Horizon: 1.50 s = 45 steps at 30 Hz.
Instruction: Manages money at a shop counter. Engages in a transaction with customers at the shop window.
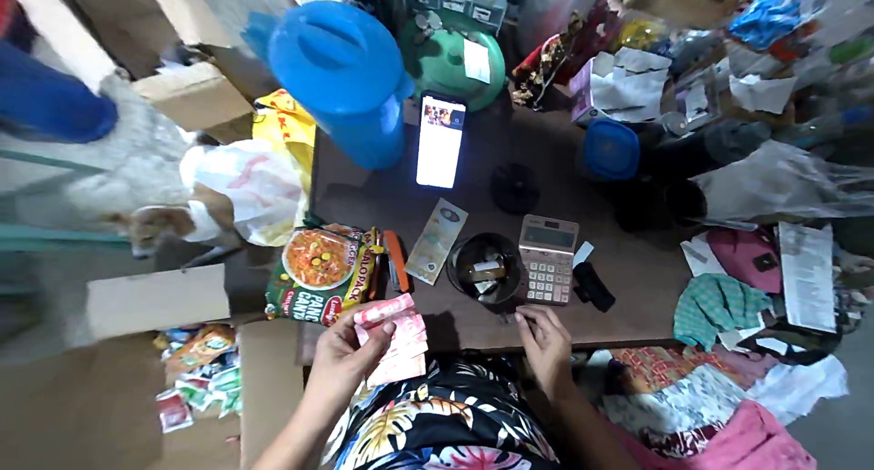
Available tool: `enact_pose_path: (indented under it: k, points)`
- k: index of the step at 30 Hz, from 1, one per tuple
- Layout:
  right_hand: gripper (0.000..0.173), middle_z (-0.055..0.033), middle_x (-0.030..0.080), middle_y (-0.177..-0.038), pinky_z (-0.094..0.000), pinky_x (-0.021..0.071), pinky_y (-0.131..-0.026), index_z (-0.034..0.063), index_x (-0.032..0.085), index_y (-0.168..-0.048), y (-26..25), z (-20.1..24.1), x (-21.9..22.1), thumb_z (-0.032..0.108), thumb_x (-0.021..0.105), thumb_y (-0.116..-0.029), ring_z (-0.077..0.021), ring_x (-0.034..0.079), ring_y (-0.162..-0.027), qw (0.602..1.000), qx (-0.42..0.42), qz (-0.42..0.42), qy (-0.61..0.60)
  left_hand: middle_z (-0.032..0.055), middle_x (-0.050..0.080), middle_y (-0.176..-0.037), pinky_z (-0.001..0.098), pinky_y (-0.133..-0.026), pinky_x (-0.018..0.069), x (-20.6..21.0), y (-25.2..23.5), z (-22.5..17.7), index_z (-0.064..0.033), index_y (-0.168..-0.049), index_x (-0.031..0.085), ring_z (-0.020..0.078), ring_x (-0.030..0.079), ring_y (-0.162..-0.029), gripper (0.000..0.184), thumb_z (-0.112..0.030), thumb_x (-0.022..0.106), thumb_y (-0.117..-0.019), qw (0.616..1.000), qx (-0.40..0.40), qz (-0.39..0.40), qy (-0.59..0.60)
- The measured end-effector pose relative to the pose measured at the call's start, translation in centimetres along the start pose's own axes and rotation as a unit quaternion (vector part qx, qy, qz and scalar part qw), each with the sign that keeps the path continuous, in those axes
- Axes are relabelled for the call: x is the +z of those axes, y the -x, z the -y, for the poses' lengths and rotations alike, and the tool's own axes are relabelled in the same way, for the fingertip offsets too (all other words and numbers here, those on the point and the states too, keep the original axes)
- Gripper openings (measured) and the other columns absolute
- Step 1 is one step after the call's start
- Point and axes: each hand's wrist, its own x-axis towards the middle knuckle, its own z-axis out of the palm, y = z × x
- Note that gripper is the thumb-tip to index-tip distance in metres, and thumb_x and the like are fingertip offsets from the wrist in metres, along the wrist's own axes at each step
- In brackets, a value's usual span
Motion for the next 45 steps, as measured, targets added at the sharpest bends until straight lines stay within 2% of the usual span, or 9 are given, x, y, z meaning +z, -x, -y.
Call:
enact_pose_path:
  k: [6, 9, 13, 17, 22, 28, 31, 37, 45]
  points:
    - [0.014, -0.0044, 0.075, -0.121, -0.0256, 0.0605, -0.073, 0.0160, 0.076, -0.110, -2.8, 7.1, -0.2, 0.018, 0.065, -0.1009, -0.0125, 0.075, -0.091, 0.944, -0.313, 0.105, -0.014, 0.0026, 0.073, -0.112, 0.0264, -0.079, 0.0628, 1.0, 0.1, 0.3, -0.0009, -0.136, 0.052, 0.0107, 0.073, -0.092, 0.044, -0.006, 0.064, -0.0937, 0.997, -0.011, 0.074, 0.023]
    - [0.031, -0.0019, 0.068, -0.137, -0.0316, 0.0548, -0.054, 0.0211, 0.074, -0.121, -5.0, 9.2, 0.7, 0.005, 0.063, -0.0969, -0.0176, 0.070, -0.065, 0.896, -0.394, 0.188, 0.075, 0.0031, 0.072, -0.114, 0.0263, -0.079, 0.0626, 1.6, 0.2, 0.3, -0.0019, -0.142, 0.045, 0.0106, 0.073, -0.091, 0.047, -0.010, 0.059, -0.0985, 0.993, -0.029, 0.107, 0.036]
    - [0.026, 0.0001, 0.074, -0.126, -0.0306, 0.0522, -0.055, 0.0162, 0.077, -0.112, -6.0, 9.2, 1.1, 0.004, 0.059, -0.0985, -0.0161, 0.067, -0.063, 0.868, -0.449, 0.200, 0.077, 0.0015, 0.071, -0.113, 0.0273, -0.080, 0.0622, 1.6, 0.3, 0.7, -0.0035, -0.145, 0.044, 0.0094, 0.072, -0.092, 0.045, -0.023, 0.049, -0.1048, 0.989, -0.041, 0.137, 0.024]
    - [0.014, -0.0050, 0.078, -0.109, -0.0260, 0.0616, -0.080, 0.0088, 0.077, -0.101, -5.3, 8.4, 1.3, 0.012, 0.064, -0.1005, -0.0123, 0.075, -0.096, 0.919, -0.345, 0.185, -0.050, 0.0002, 0.068, -0.123, 0.0281, -0.091, 0.0578, 1.0, 0.1, 1.5, -0.0079, -0.147, 0.047, 0.0086, 0.067, -0.107, 0.069, -0.060, 0.042, -0.1019, 0.983, -0.045, 0.175, 0.016]
    - [0.012, -0.0068, 0.075, -0.100, -0.0183, 0.0586, -0.081, 0.0003, 0.073, -0.092, -4.3, 8.9, 1.2, 0.011, 0.077, -0.0893, -0.0045, 0.070, -0.093, 0.939, -0.140, 0.208, -0.234, 0.0009, 0.071, -0.121, 0.0306, -0.093, 0.0579, 1.4, 0.1, 2.5, -0.0094, -0.146, 0.048, 0.0114, 0.069, -0.108, 0.085, -0.076, 0.045, -0.0928, 0.974, -0.049, 0.195, 0.103]
    - [0.005, 0.0077, 0.072, -0.092, -0.0120, 0.0515, -0.069, 0.0060, 0.071, -0.092, -4.2, 8.7, 0.3, 0.006, 0.075, -0.0888, 0.0069, 0.061, -0.078, 0.898, 0.033, 0.222, -0.378, -0.0054, 0.072, -0.114, 0.0267, -0.083, 0.0610, 1.7, 0.4, 2.5, -0.0184, -0.140, 0.052, 0.0069, 0.072, -0.096, 0.057, -0.054, 0.060, -0.0961, 0.959, -0.077, 0.224, 0.157]
    - [0.007, 0.0053, 0.070, -0.089, -0.0181, 0.0577, -0.077, 0.0036, 0.064, -0.098, -4.6, 8.8, 0.1, 0.003, 0.068, -0.0931, 0.0013, 0.067, -0.082, 0.912, 0.082, 0.200, -0.349, -0.0057, 0.073, -0.108, 0.0263, -0.081, 0.0614, 2.1, 0.4, 2.4, -0.0174, -0.136, 0.053, 0.0066, 0.072, -0.091, 0.041, -0.036, 0.058, -0.1001, 0.957, -0.080, 0.232, 0.153]
    - [0.018, 0.0019, 0.070, -0.081, -0.0142, 0.0545, -0.067, -0.0012, 0.061, -0.104, -4.5, 7.9, -0.1, 0.016, 0.062, -0.1014, 0.0047, 0.064, -0.072, 0.946, -0.060, 0.198, -0.251, -0.0065, 0.072, -0.118, 0.0266, -0.087, 0.0609, 2.6, -0.1, 2.8, -0.0175, -0.139, 0.050, 0.0067, 0.071, -0.100, 0.054, -0.028, 0.075, -0.0918, 0.953, -0.041, 0.267, 0.134]
    - [0.013, 0.0107, 0.071, -0.090, -0.0172, 0.0568, -0.064, 0.0130, 0.052, -0.113, -7.2, 5.1, -2.9, 0.004, 0.050, -0.1035, 0.0015, 0.066, -0.072, 0.934, 0.030, -0.065, -0.350, -0.0053, 0.077, -0.105, 0.0225, -0.077, 0.0617, 2.8, -0.1, 3.2, -0.0178, -0.124, 0.067, 0.0044, 0.073, -0.086, 0.033, -0.010, 0.072, -0.0923, 0.970, -0.047, 0.210, 0.115]
